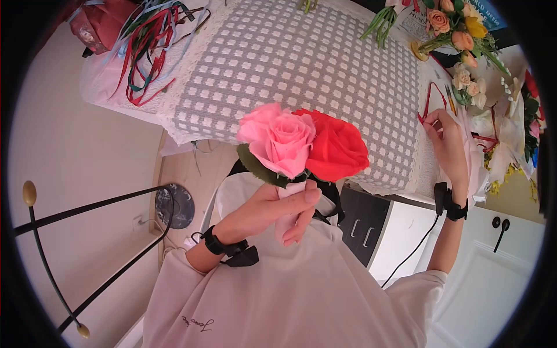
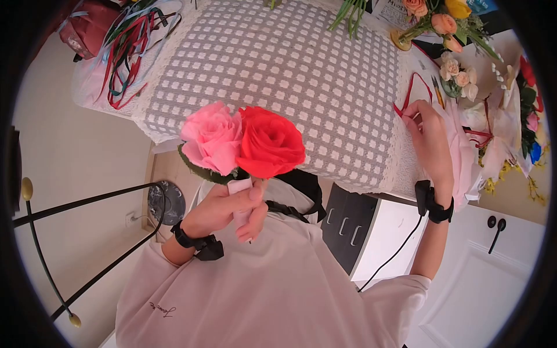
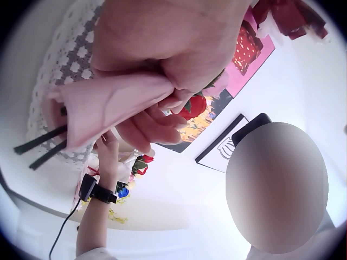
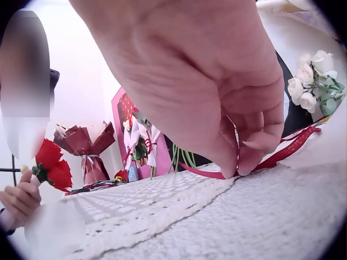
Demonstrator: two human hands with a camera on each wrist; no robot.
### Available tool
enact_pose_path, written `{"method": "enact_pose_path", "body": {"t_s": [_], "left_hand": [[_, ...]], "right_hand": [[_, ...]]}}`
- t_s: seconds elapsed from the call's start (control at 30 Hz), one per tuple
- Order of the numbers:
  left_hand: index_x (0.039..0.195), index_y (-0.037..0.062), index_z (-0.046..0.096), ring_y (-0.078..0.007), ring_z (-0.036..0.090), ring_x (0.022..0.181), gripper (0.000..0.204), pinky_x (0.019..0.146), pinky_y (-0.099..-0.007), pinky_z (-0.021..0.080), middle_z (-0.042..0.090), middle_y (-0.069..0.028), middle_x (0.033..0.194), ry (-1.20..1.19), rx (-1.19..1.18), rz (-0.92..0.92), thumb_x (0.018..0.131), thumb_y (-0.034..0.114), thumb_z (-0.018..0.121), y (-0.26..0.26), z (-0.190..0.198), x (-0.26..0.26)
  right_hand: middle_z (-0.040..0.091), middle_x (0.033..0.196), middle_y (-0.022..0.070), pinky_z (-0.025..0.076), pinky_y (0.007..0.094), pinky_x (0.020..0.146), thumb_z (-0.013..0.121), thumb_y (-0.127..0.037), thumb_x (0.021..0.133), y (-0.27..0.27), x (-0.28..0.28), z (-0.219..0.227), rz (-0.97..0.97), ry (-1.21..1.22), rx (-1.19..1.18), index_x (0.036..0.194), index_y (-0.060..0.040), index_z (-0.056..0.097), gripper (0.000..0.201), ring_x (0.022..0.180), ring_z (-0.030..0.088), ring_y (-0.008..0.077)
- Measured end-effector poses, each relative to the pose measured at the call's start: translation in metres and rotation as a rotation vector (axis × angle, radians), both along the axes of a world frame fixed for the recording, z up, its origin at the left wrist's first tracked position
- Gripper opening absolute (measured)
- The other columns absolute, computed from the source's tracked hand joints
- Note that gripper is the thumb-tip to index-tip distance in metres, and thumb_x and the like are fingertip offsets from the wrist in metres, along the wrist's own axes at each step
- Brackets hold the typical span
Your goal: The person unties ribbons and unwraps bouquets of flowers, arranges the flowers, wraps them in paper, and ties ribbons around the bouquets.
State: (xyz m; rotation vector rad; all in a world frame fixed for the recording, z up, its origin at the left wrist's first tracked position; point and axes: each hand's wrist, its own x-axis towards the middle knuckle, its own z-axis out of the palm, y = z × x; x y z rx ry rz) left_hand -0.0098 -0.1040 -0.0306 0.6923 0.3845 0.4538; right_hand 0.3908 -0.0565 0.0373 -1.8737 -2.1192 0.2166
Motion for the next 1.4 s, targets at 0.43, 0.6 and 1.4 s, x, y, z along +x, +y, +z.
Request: {"method": "enact_pose_path", "body": {"t_s": [0.43, 0.6, 1.4], "left_hand": [[0.078, 0.0092, 0.044, -0.026, 0.069, 0.063, 0.052, 0.059, -0.0335, 0.052, 0.067, -0.0159, 0.066, 0.035, 0.201, -0.082, 0.113, 0.048, 0.04, 0.003, -0.012, -0.028], [0.078, 0.0048, 0.053, -0.03, 0.069, 0.068, 0.063, 0.061, -0.0369, 0.052, 0.068, -0.0209, 0.071, -0.014, 0.26, 0.128, 0.112, 0.054, 0.035, 0.003, 0.002, -0.03], [0.084, 0.0014, 0.066, -0.0111, 0.057, 0.063, 0.05, 0.056, -0.0318, 0.043, 0.061, -0.0049, 0.068, 0.475, 0.593, 0.327, 0.11, 0.042, 0.053, 0.073, 0.054, 0.057]], "right_hand": [[0.062, 0.085, 0.0013, 0.045, 0.027, 0.066, 0.063, 0.004, 0.097, 0.034, -0.008, 0.045, 0.035, 0.024, -0.127, 0.106, 0.0028, 0.061, 0.009, 0.075, 0.055, 0.0083], [0.065, 0.1, 0.007, 0.049, 0.0292, 0.07, 0.057, -0.008, 0.106, 0.046, -0.122, 0.119, 0.414, 0.439, 0.048, 0.113, -0.0018, 0.061, 0.01, 0.085, 0.061, 0.0161], [0.065, 0.096, 0.0055, 0.052, 0.0284, 0.082, 0.06, -0.003, 0.105, -0.047, -0.124, -0.037, -0.046, 1.289, -0.041, 0.112, -0.0009, 0.057, 0.007, 0.088, 0.063, 0.012]]}}
